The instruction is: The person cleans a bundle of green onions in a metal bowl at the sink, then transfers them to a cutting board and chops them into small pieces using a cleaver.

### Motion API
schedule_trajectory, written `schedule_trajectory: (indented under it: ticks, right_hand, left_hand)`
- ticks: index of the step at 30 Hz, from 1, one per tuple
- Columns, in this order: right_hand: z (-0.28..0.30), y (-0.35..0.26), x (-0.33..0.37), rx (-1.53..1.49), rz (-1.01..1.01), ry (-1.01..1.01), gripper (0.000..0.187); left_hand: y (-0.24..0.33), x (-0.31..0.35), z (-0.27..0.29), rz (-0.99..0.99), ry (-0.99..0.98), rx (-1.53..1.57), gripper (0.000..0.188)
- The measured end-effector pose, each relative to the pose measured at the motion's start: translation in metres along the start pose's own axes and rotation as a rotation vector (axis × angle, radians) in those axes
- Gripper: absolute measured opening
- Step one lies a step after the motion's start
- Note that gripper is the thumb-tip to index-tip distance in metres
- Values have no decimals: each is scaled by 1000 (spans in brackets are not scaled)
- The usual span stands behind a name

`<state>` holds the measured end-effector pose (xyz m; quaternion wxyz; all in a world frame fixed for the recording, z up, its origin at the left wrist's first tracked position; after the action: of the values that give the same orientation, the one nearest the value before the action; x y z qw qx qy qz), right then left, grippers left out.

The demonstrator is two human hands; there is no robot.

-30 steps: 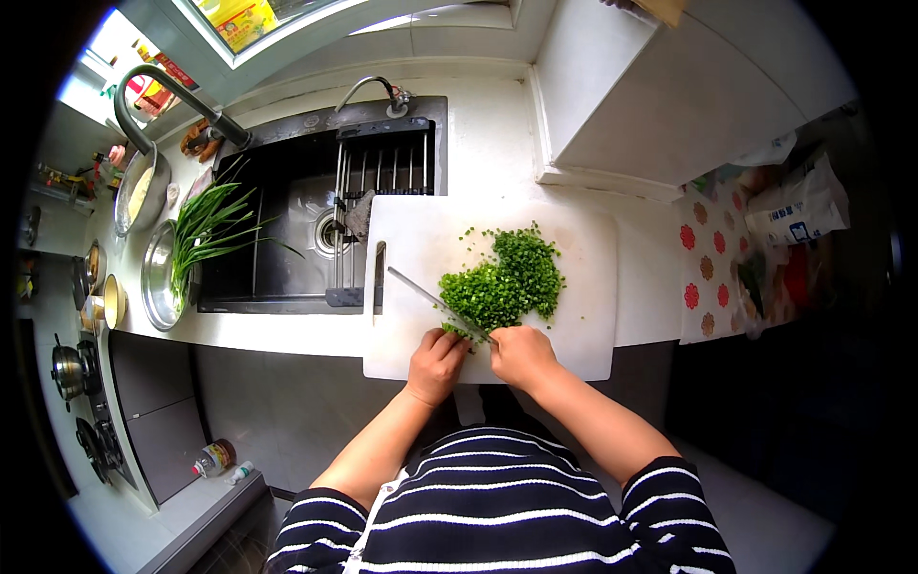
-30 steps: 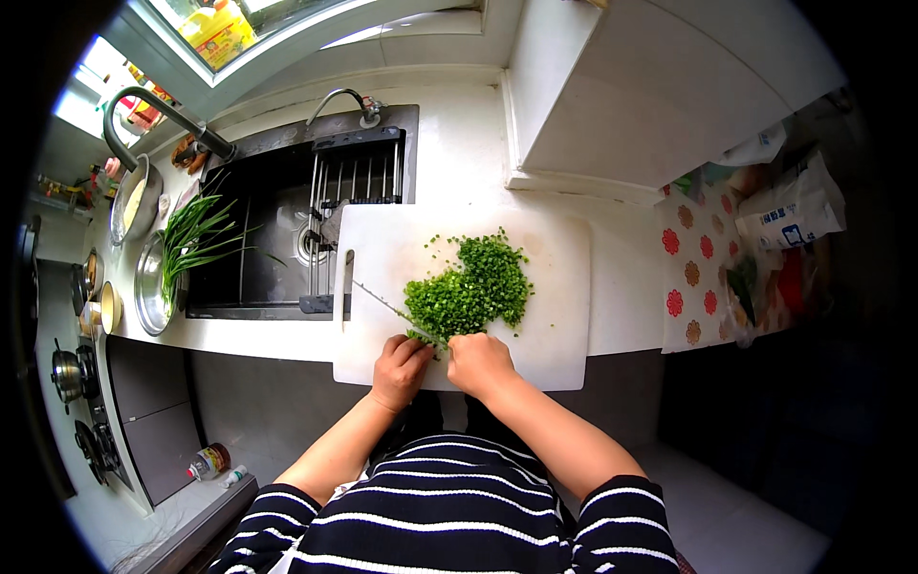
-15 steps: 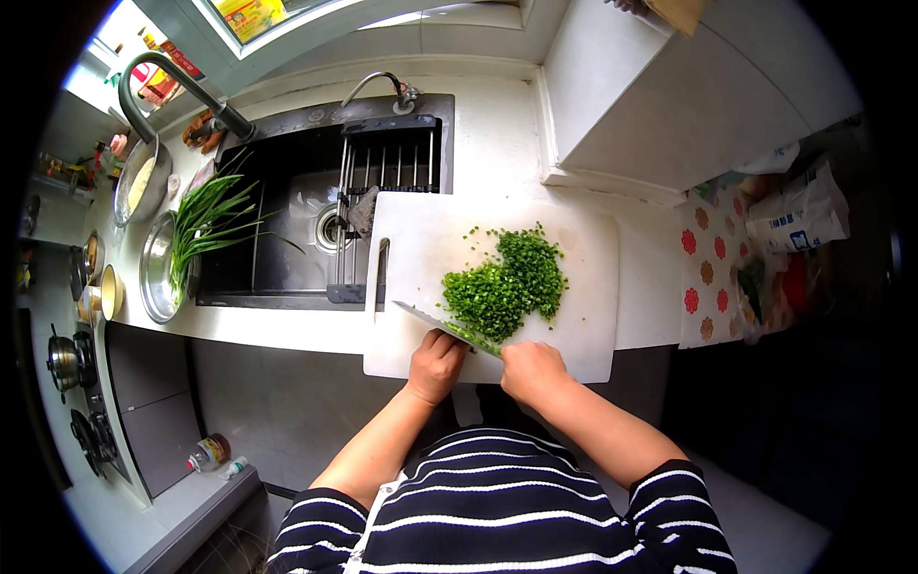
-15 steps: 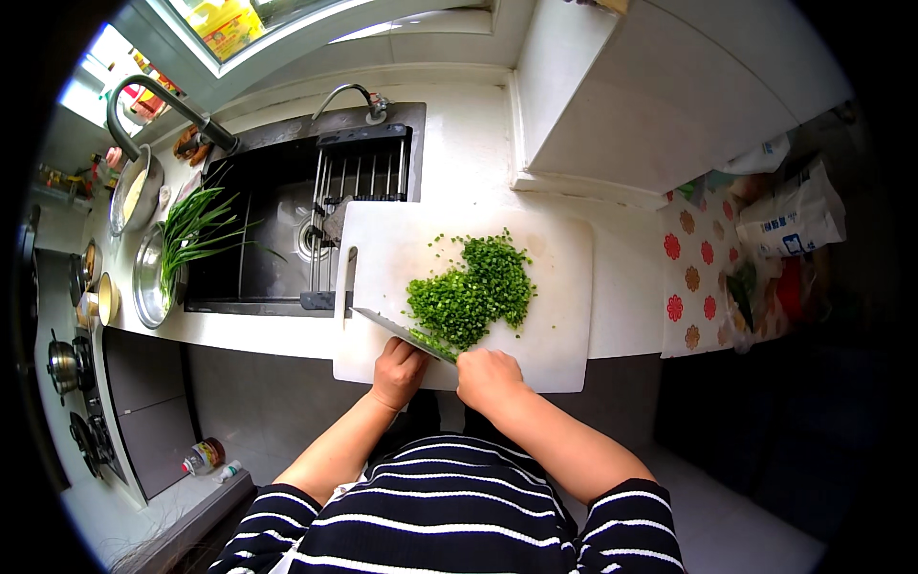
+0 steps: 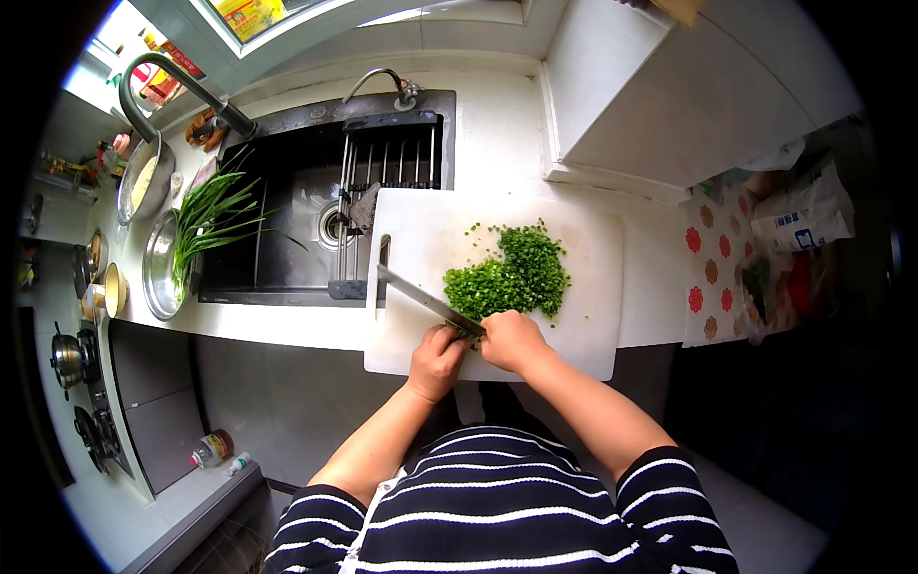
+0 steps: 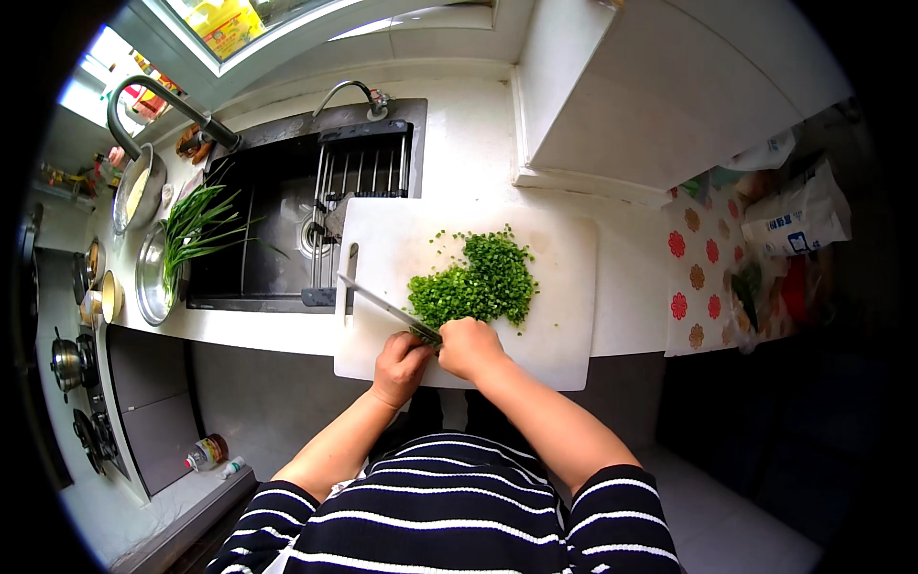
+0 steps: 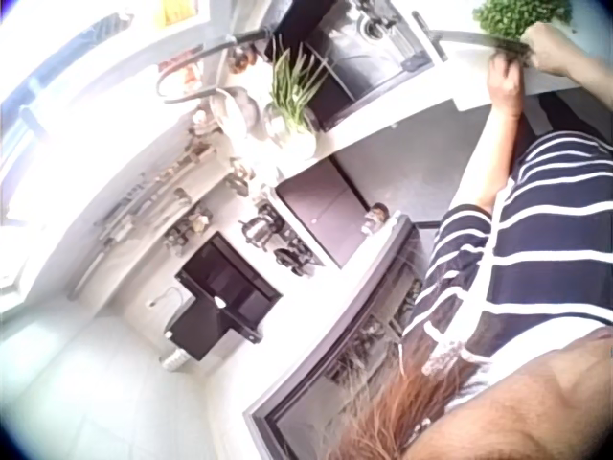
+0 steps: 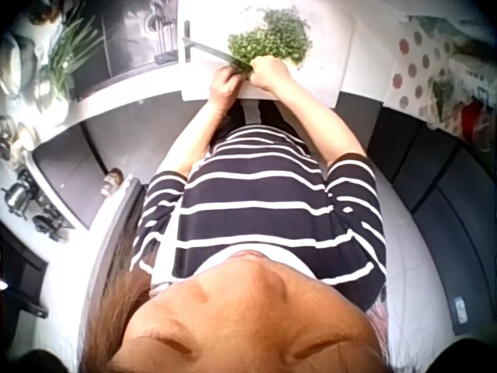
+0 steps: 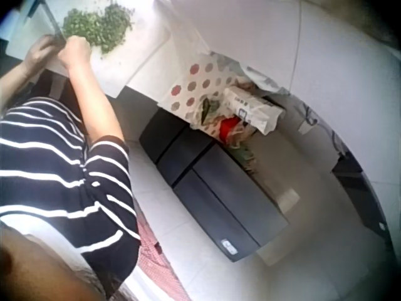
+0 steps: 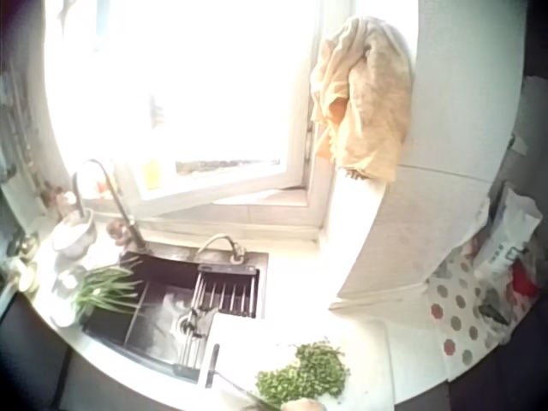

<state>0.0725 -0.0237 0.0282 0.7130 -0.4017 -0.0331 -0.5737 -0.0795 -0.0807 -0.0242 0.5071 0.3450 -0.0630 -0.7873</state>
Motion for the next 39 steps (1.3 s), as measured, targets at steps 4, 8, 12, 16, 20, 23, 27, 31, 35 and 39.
schedule_trajectory:
  ticks: [4,8,12,16,20,23,27,31,35,39]
  right_hand:
    - [2,9,25,-42,29,112,15]
    - [10,9,50,53,33,73,16]
    - [12,9,57,119,-7,-4,17]
    - [20,0,57,174,-62,-93,19]
    - [22,-11,50,205,-107,-162,19]
    - [18,-18,39,198,-106,-167,18]
    - [9,-16,25,155,-79,-125,16]
    - [-7,-17,12,143,-66,-74,16]
    - [-7,0,13,22,26,57,16]
    - [3,0,40,40,7,58,15]
  left_hand:
    - [-1,2,0,13,3,-15,17]
    - [-1,3,-1,22,7,-22,14]
    - [0,2,-1,29,17,-7,13]
    - [1,2,-1,27,40,-18,13]
    - [0,4,-1,44,39,-26,13]
    - [-1,5,-1,45,42,-14,15]
    - [0,3,-1,44,57,1,18]
    - [0,2,0,27,60,9,18]
    - [0,5,0,28,33,-40,17]
    - [-1,5,0,22,47,-51,16]
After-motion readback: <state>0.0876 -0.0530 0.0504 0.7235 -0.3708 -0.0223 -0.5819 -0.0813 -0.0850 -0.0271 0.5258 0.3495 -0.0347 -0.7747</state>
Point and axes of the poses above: each hand's wrist, its own x-axis away from the middle knuckle, its own z-axis out of the back of the hand, y = z × x, the point moved 1 cm from there along -x, towards the middle knuckle, and after that the axes turned 6 degrees about -x, right-handed, at the moved point
